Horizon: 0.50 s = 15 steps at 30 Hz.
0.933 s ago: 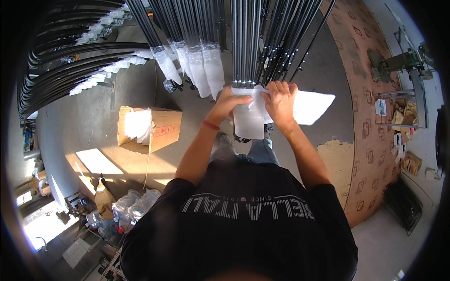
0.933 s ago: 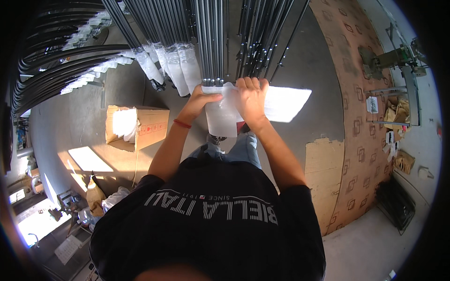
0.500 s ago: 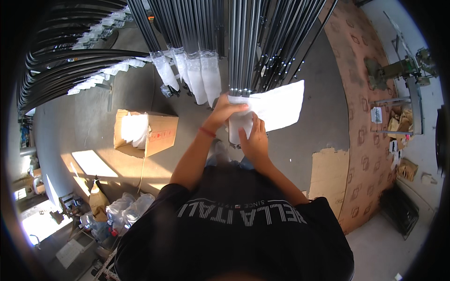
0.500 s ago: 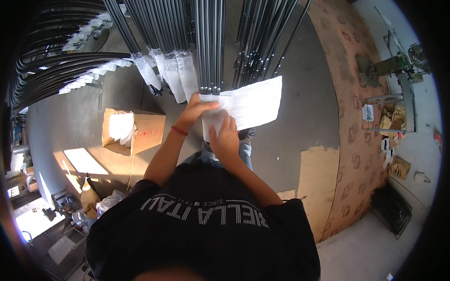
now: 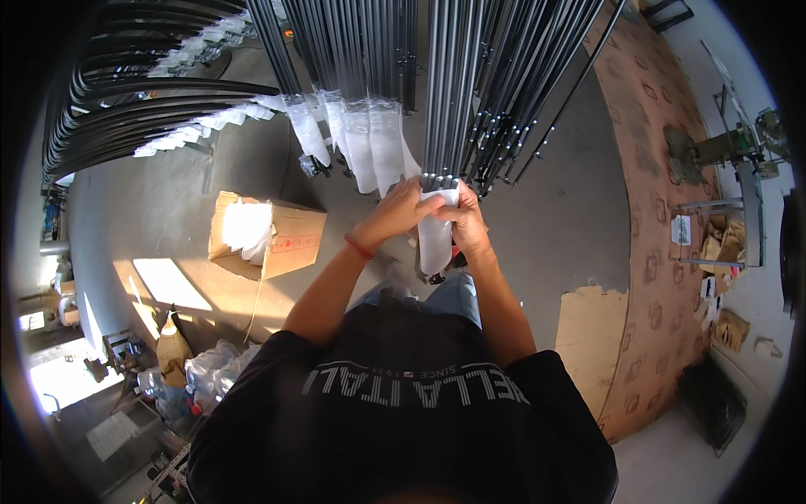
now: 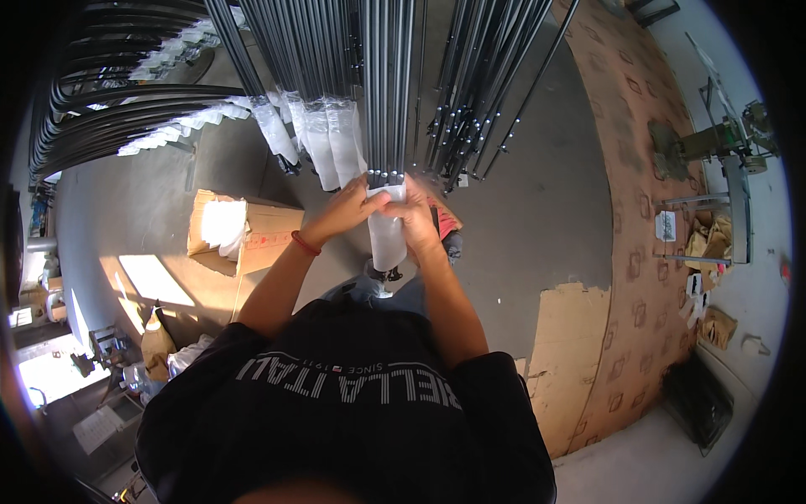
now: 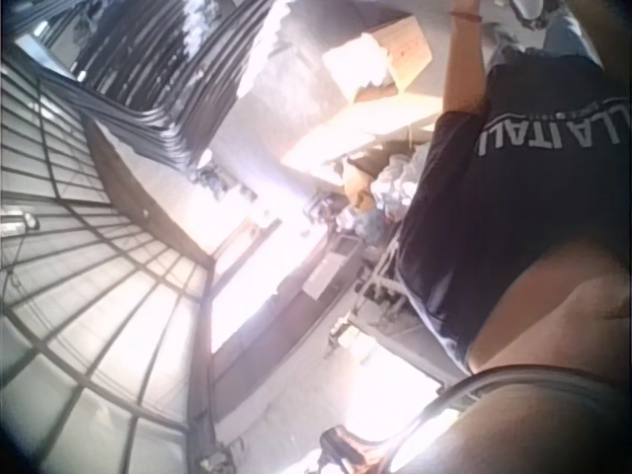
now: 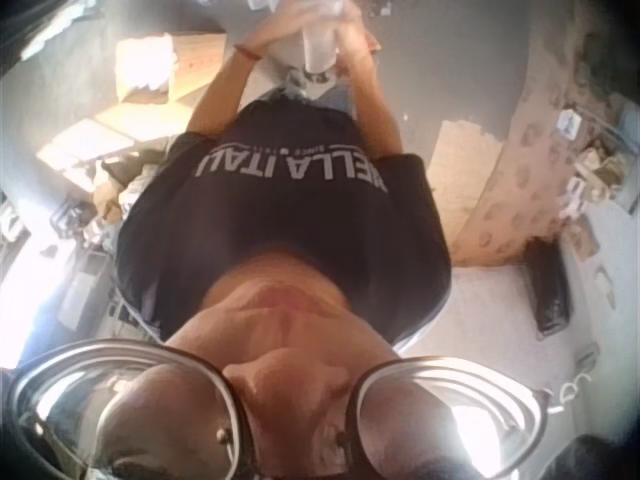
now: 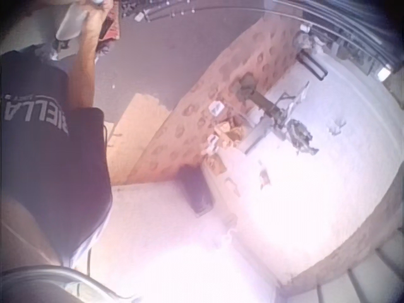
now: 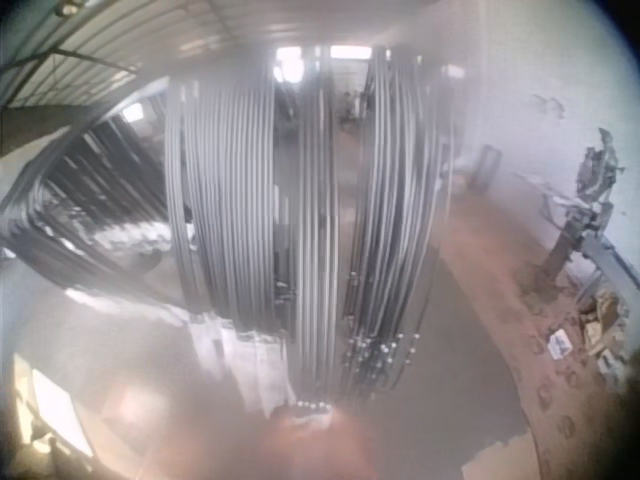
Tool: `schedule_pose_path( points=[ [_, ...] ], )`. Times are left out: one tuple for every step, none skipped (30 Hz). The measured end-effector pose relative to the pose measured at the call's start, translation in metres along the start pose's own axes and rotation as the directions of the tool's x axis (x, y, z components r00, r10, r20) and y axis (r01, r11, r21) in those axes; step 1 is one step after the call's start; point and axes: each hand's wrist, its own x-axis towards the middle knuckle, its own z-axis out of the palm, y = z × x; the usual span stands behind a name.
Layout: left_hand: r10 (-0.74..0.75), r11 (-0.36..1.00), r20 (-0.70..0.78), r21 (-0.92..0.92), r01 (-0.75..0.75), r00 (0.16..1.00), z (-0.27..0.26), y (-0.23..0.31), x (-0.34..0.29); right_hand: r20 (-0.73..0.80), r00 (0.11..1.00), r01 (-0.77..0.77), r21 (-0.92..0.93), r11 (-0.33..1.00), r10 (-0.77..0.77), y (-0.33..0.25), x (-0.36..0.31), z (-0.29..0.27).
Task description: The person wraps protective foam sheets around the ends of black metal rods and secures them with adhesive tape.
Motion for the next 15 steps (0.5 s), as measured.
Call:
schedule_pose_path(
  points=[
    [0.034, 0.96, -0.052, 0.28, -0.018, 0.998, -0.001, 0.002, 0.0, 0.01, 1.0, -0.001, 0.02, 1.0, 0.001, -0.002, 0.0, 0.0],
    [0.077, 0.844, -0.097, 0.537, -0.013, 0.992, -0.005, 0.014, -0.002, 0.025, 1.0, -0.008, 0.039, 0.999, 0.007, -0.004, 0.001, 0.001],
    [0.011, 0.904, -0.129, 0.424, 0.045, 0.992, -0.011, 0.028, -0.006, 0.05, 0.999, -0.022, 0.078, 0.997, 0.018, -0.006, 0.001, 0.001],
    [0.124, 0.902, -0.203, 0.431, -0.025, 0.971, -0.018, 0.033, -0.006, 0.034, 0.999, -0.018, 0.07, 0.997, 0.015, -0.005, 0.001, 0.0],
    [0.235, 0.892, -0.272, 0.441, -0.096, 0.933, -0.028, 0.033, -0.004, 0.017, 1.0, -0.014, 0.061, 0.998, 0.013, -0.003, 0.002, -0.002],
    [0.343, 0.874, -0.335, 0.456, -0.167, 0.878, -0.038, 0.033, -0.002, -0.002, 1.0, -0.008, 0.052, 0.999, 0.008, -0.002, 0.002, -0.003],
    [0.39, 0.827, -0.268, 0.523, -0.207, 0.881, -0.048, 0.035, 0.001, 0.012, 1.0, -0.01, 0.065, 0.998, 0.009, -0.002, 0.003, -0.006],
    [0.427, 0.775, -0.198, 0.584, -0.244, 0.882, -0.059, 0.038, 0.002, 0.027, 1.0, -0.017, 0.079, 0.997, 0.015, -0.003, 0.004, -0.009],
    [0.459, 0.717, -0.123, 0.637, -0.284, 0.88, -0.067, 0.037, 0.005, 0.04, 0.999, -0.023, 0.093, 0.995, 0.02, -0.004, 0.002, -0.011],
    [0.473, 0.694, -0.073, 0.645, -0.32, 0.878, -0.073, 0.032, 0.009, 0.045, 0.999, -0.023, 0.091, 0.996, 0.019, -0.006, 0.001, -0.01],
    [0.484, 0.67, -0.027, 0.654, -0.35, 0.875, -0.077, 0.025, 0.012, 0.055, 0.998, -0.027, 0.091, 0.996, 0.022, -0.009, 0.0, -0.007],
    [0.492, 0.646, 0.02, 0.661, -0.381, 0.87, -0.082, 0.02, 0.013, 0.064, 0.998, -0.03, 0.09, 0.995, 0.024, -0.011, -0.001, -0.004],
    [0.482, 0.645, 0.072, 0.646, -0.409, 0.873, -0.083, 0.02, 0.017, 0.058, 0.998, -0.023, 0.093, 0.995, 0.018, -0.01, -0.001, -0.007],
    [0.413, 0.648, 0.129, 0.655, -0.39, 0.902, -0.084, 0.019, 0.02, 0.055, 0.998, -0.017, 0.088, 0.996, 0.012, -0.008, -0.001, -0.009],
    [0.339, 0.649, 0.183, 0.665, -0.37, 0.923, -0.086, 0.018, 0.023, 0.053, 0.999, -0.012, 0.083, 0.997, 0.007, -0.007, -0.001, -0.012]
  ],
)
